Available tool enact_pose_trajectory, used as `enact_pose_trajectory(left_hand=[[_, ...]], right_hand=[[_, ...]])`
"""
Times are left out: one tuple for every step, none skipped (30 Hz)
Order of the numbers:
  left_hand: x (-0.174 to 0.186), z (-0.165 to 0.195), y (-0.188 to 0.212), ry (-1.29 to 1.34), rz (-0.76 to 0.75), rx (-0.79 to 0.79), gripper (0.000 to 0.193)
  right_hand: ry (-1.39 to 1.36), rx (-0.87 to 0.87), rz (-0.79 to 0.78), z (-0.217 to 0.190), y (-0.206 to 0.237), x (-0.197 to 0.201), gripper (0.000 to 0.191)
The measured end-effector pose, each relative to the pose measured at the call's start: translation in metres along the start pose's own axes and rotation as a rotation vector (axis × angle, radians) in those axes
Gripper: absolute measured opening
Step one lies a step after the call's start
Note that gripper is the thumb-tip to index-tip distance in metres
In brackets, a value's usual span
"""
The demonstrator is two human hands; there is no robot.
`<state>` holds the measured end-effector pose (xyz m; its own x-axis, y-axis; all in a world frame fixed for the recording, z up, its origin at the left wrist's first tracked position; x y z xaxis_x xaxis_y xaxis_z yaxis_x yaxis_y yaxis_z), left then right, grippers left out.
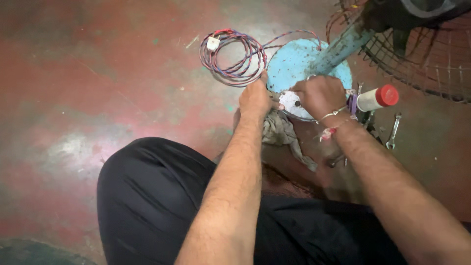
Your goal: The person services a pedestal fan while sitting on the floor. They wipe the fan motor housing and blades with a cloth, unscrew fasteners on the fan base, and use a screwdriver to work on the switch plate on the base, handling wires and small parts.
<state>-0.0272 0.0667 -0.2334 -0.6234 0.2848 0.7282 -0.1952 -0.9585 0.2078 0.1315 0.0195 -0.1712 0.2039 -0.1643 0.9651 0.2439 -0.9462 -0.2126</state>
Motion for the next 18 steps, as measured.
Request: enact_pose_trajectory(left_hand=[[0.002, 0.001, 0.0, -0.011, 0.016, -0.008, 0.116], [0.002, 0.003, 0.0, 0.001, 0.014, -0.012, 0.115], [0.003, 0.003, 0.001, 0.015, 0.011, -0.008, 0.114], [0.005, 0.003, 0.001, 0.02, 0.013, -0.008, 0.113], [0.006, 0.002, 0.0, 0.009, -0.006, 0.006, 0.115], [0.005, 0.002, 0.0, 0.006, -0.033, 0.018, 0.116], [0.003, 0.001, 0.001, 0.004, -0.063, 0.034, 0.118], [0.005, 0.002, 0.0, 0.005, -0.028, 0.013, 0.119], [0.006, 0.003, 0.0, 0.007, 0.007, -0.01, 0.12], [0.005, 0.004, 0.0, 0.014, 0.038, -0.031, 0.121], [0.003, 0.003, -0.001, 0.007, 0.031, -0.027, 0.121], [0.001, 0.002, -0.002, -0.001, 0.026, -0.024, 0.12], [-0.001, 0.002, -0.003, -0.006, 0.019, -0.02, 0.119], [-0.003, 0.0, -0.004, -0.003, -0.001, -0.006, 0.117], [-0.004, -0.001, -0.004, -0.003, -0.021, 0.004, 0.115], [-0.006, -0.002, -0.005, -0.003, -0.038, 0.008, 0.113], [-0.006, -0.002, -0.006, 0.003, -0.042, 0.011, 0.116], [-0.006, -0.003, -0.006, 0.009, -0.045, 0.014, 0.118]], right_hand=[[0.008, -0.012, 0.003, 0.001, -0.001, 0.0, 0.015], [0.013, -0.026, 0.0, 0.001, -0.001, 0.0, 0.016], [0.015, -0.037, -0.01, 0.001, -0.001, -0.001, 0.016], [0.024, -0.012, -0.01, -0.003, -0.002, -0.003, 0.017], [0.037, 0.007, -0.002, -0.005, -0.003, -0.003, 0.017], [0.057, 0.022, 0.0, -0.006, -0.003, -0.003, 0.018], [0.057, 0.03, -0.009, -0.007, -0.003, -0.003, 0.017], [0.053, 0.042, -0.013, -0.007, -0.003, -0.003, 0.017], [0.05, 0.054, -0.015, -0.007, -0.004, -0.002, 0.016], [0.044, 0.028, -0.029, -0.003, -0.003, 0.0, 0.016], [0.036, 0.002, -0.042, 0.0, -0.002, 0.001, 0.016], [0.03, -0.023, -0.054, 0.001, -0.002, 0.001, 0.016], [0.039, -0.01, -0.035, 0.001, -0.002, 0.001, 0.016], [0.044, 0.0, -0.019, 0.0, -0.002, 0.002, 0.016], [0.047, 0.007, 0.0, -0.001, -0.002, 0.002, 0.016], [0.047, 0.009, -0.006, -0.002, -0.002, 0.0, 0.017], [0.05, 0.01, -0.01, -0.002, -0.002, 0.0, 0.018], [0.053, 0.011, -0.013, -0.002, -0.002, -0.001, 0.019]])
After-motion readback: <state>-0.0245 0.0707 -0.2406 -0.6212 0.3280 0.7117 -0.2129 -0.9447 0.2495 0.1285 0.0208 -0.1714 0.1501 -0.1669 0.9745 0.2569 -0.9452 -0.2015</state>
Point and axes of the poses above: each hand's wrist, its own y-axis away from the middle knuckle, its own x-axis out of the back of the hand, z = x × y, the point moved 5 cm from there along -y, towards the middle knuckle, and after that the axes turned 4 degrees about -y, right-handed, at the moved point
